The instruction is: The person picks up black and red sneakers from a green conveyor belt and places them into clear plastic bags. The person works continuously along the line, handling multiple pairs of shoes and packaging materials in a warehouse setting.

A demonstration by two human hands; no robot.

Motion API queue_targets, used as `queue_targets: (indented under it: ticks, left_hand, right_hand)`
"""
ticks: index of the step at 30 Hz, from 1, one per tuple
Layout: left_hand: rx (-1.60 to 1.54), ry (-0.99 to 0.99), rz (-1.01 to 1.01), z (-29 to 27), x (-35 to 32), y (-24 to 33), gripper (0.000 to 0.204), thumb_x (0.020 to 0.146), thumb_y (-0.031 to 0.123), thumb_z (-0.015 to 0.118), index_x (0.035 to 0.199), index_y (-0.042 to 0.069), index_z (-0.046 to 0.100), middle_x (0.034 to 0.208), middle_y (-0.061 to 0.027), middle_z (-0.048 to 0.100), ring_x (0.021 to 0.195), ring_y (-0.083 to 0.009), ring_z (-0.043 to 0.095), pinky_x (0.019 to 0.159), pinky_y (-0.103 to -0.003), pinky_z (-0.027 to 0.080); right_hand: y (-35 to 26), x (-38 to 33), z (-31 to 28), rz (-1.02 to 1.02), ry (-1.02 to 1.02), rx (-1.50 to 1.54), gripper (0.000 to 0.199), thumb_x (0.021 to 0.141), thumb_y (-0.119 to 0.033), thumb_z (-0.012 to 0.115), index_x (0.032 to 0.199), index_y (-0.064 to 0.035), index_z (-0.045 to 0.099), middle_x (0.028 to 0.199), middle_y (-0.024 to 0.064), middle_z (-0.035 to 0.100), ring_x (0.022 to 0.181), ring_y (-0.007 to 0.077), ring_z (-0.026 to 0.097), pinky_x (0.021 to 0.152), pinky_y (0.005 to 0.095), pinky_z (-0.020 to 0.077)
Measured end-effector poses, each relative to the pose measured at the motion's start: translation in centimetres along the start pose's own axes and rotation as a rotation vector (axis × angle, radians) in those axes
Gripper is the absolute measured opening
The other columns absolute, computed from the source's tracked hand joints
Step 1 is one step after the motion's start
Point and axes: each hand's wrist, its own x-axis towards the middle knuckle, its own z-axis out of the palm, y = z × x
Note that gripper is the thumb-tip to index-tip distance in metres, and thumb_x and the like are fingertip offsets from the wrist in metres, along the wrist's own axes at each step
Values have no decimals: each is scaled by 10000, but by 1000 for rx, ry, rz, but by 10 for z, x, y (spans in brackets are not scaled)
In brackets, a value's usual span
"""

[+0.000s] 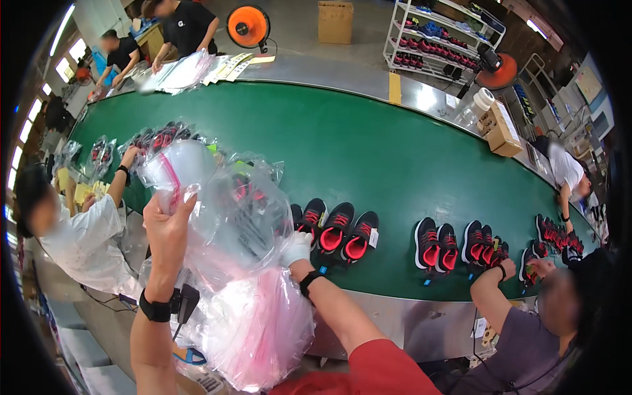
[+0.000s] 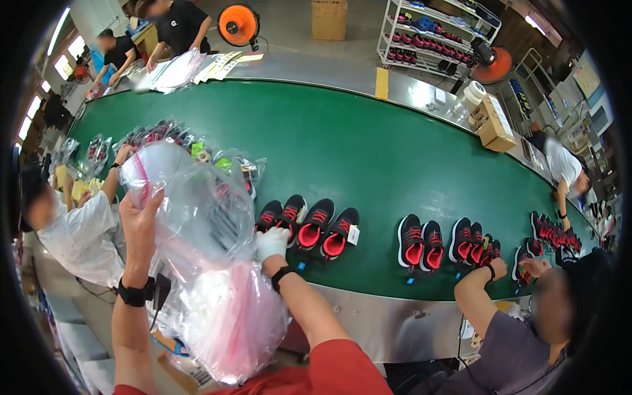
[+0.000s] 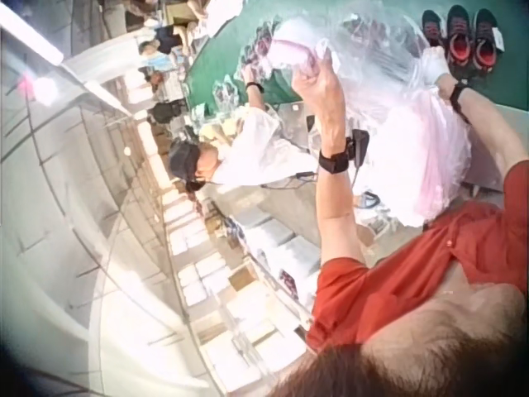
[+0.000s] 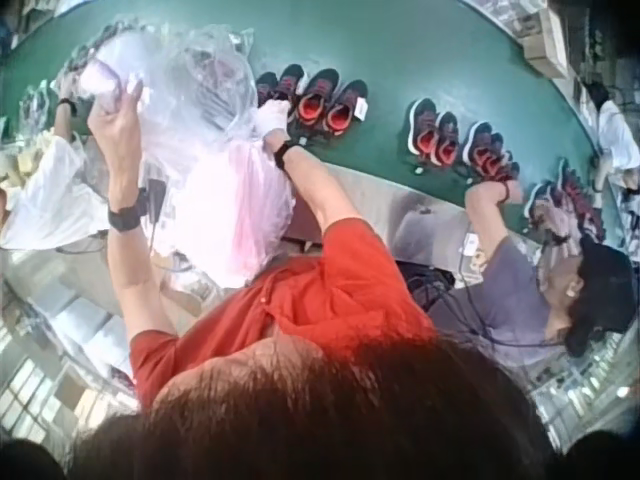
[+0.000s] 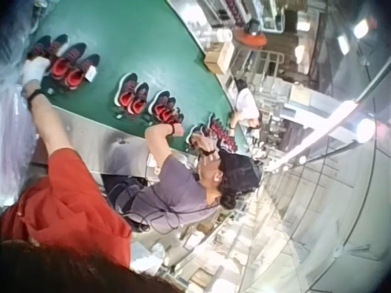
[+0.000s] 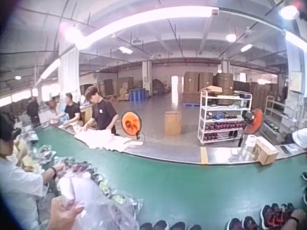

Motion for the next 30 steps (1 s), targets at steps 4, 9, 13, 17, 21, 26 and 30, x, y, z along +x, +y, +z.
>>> queue_targets:
  ticks: [4,9,13,17,21,26,30]
  left_hand:
    - [-88,22,39,-3,4,-3,171,830,112,667,746,4,565,650,63,482,596,-27,368,518,-218,289]
    - [-140,-23,-15,3,13,4,198,854,149,648,742,4,574,641,56,484,589,-37,373,508,-232,295]
    - [-148,-141,27,35,18,18,130,848,135,644,806,12,629,698,44,555,649,-47,453,582,-233,373]
    - [-180,-231,104,73,3,59,117,838,112,621,772,16,607,658,23,557,634,-59,464,575,-260,401]
    - [-214,-432,201,94,-15,102,167,826,142,613,813,-24,604,675,-77,606,643,-126,529,594,-314,440]
    - [-67,-554,325,145,-108,138,201,835,174,631,849,-27,621,673,-195,572,656,-168,571,589,-336,459]
    - [-186,-433,379,155,-68,128,194,873,152,549,871,-38,586,718,-232,595,625,-345,588,572,-397,469]
  right_hand:
    - [26,-7,-48,-7,-117,89,334,810,-368,521,1062,-183,639,920,161,634,860,341,633,773,443,459]
    - [106,-30,-173,22,-31,1340,187,829,-126,606,984,-21,595,752,3,575,620,72,525,548,236,432]
    - [172,-80,-252,-95,607,1918,565,930,-471,455,1270,-21,495,1109,85,619,991,197,604,869,351,488]
    - [162,-166,-313,-476,585,2216,567,936,-413,423,1357,-33,396,1240,106,563,1090,253,576,929,372,477]
    - [148,-192,-323,-391,292,1040,267,749,-257,703,843,-11,658,871,111,637,840,206,623,732,339,495]
    - [101,-195,-289,-390,672,-73,306,630,-405,715,730,-118,677,765,122,586,796,288,585,731,407,431]
    - [88,-211,-299,-783,284,-237,277,592,-372,688,640,-101,657,717,74,582,746,262,567,718,388,427]
